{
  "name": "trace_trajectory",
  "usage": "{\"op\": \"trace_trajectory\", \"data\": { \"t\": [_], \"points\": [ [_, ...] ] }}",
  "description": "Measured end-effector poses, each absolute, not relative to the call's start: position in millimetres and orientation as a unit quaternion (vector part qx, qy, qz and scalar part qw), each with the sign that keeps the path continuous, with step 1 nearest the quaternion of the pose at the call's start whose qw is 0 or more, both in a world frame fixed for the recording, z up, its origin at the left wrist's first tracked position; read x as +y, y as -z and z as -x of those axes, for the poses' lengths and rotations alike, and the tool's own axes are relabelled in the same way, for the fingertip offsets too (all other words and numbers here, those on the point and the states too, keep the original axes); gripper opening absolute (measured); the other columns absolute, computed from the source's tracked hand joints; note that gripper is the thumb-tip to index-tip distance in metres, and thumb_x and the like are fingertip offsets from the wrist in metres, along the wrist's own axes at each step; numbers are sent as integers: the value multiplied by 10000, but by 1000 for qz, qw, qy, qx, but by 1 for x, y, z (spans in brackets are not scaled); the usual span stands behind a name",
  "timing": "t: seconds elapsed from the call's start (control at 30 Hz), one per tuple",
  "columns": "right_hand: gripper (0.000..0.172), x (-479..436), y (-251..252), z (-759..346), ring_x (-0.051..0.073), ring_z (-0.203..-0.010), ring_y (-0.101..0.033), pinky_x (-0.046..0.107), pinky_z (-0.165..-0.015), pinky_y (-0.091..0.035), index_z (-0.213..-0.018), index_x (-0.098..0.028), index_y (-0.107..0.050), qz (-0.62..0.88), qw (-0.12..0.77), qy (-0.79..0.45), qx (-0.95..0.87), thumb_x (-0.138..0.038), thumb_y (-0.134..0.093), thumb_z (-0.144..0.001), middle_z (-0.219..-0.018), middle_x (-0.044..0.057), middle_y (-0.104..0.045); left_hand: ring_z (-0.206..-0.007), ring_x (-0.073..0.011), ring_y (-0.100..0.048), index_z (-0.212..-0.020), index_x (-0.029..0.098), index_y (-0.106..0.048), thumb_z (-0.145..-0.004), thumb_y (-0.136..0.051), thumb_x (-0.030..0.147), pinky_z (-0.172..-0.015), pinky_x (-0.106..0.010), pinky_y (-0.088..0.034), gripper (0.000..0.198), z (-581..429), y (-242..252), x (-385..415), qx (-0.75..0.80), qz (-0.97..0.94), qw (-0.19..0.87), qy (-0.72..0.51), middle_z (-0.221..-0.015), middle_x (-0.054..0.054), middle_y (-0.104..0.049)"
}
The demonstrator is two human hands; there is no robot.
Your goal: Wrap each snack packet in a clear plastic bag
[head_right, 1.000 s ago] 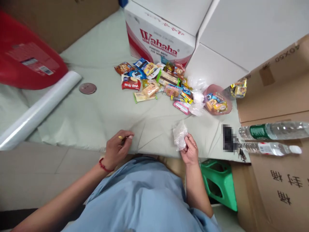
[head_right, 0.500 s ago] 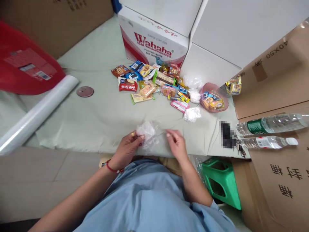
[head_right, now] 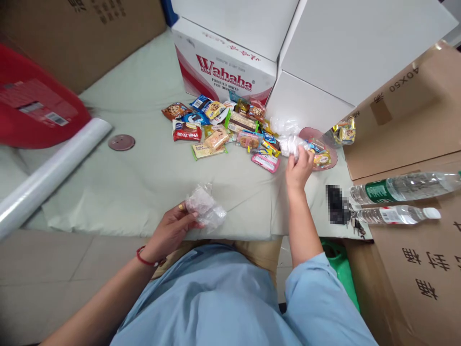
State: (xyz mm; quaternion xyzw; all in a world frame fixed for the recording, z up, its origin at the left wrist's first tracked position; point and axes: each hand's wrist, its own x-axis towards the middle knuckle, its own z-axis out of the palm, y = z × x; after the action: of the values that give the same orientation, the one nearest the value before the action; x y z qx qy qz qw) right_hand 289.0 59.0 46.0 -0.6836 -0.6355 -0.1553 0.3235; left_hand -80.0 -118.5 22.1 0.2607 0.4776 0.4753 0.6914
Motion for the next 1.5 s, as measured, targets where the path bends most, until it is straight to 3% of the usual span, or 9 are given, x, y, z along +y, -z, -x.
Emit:
{"op": "trace_trajectory", "data": {
  "t": [0.23, 0.37, 0.47, 0.53, 0.7, 0.83, 1.03, 1.2, 1.5],
  "points": [
    [611, 139, -41, -264, 380, -1273, -585, 535, -1065, -480, -1526, -103, -479, 719, 208, 16, -663, -296, -558, -951, -1448, 267, -497, -816, -162, -645, -940, 183, -677, -650, -921, 382, -700, -298, -624, 428, 80, -24, -119, 459, -206, 699, -508, -897, -12, -662],
    [685, 69, -56, -228, 409, -1427, -463, 548, -1081, -472, -1621, -154, -357, 683, 318, 64, -654, -377, -532, -998, -1609, 266, -346, -871, -157, -676, -910, 196, -634, -708, -897, 422, -808, -315, -628, 402, 76, -18, -122, 464, -195, 682, -530, -921, 2, -655],
    [501, -14, -62, -184, 318, -1142, -664, 433, -922, -564, -1458, -257, -592, 586, 338, -168, -717, -493, -528, -1020, -1342, 167, -636, -884, -158, -693, -993, 201, -662, -764, -856, 499, -880, -353, -622, 423, 67, -17, -121, 463, -190, 685, -529, -966, -12, -682],
    [480, -56, -54, -157, 274, -1033, -698, 371, -838, -577, -1369, -291, -666, 483, 294, -375, -735, -526, -656, -951, -1256, 105, -704, -938, -182, -710, -1146, 205, -687, -803, -817, 558, -917, -381, -615, 509, 59, -20, -120, 443, -201, 707, -513, -1076, -59, -719],
    [284, -86, -18, -138, 199, -813, -656, 308, -770, -517, -1000, -230, -773, 545, 367, -481, -581, -488, -718, -893, -924, 30, -756, -1213, -290, -677, -1302, 246, -672, -843, -768, 606, -891, -401, -634, 591, 48, -28, -118, 432, -254, 717, -484, -1507, -130, -572],
    [306, -85, -11, -145, 189, -787, -641, 298, -767, -505, -970, -227, -768, 565, 464, -527, -434, -510, -747, -857, -895, 7, -759, -1140, -273, -685, -1134, 207, -661, -822, -792, 574, -711, -323, -646, 499, 44, -28, -116, 527, -279, 638, -487, -1314, -113, -639],
    [357, -95, -28, -139, 254, -932, -702, 365, -864, -545, -983, -261, -794, 516, 475, -575, -421, -574, -786, -812, -963, 31, -786, -886, -185, -680, -1152, 196, -613, -768, -834, 581, -503, -206, -507, 586, 33, -36, -103, 574, -257, 627, -460, -1194, -115, -677],
    [371, -102, -33, -141, 252, -880, -716, 375, -827, -564, -892, -264, -795, 476, 479, -634, -378, -610, -826, -763, -916, 37, -790, -795, -155, -670, -794, 175, -652, -655, -928, 442, -662, -246, -534, 408, 36, -43, -99, 492, -213, 711, -455, -824, -25, -701],
    [394, -96, -25, -177, 156, -753, -600, 256, -608, -524, -844, -230, -773, 544, 508, -576, -337, -580, -891, -706, -874, 25, -708, -919, -167, -720, -802, 193, -592, -697, -915, 401, -930, -370, -577, 398, 52, -40, -108, 470, -152, 690, -528, -954, -25, -738]
  ]
}}
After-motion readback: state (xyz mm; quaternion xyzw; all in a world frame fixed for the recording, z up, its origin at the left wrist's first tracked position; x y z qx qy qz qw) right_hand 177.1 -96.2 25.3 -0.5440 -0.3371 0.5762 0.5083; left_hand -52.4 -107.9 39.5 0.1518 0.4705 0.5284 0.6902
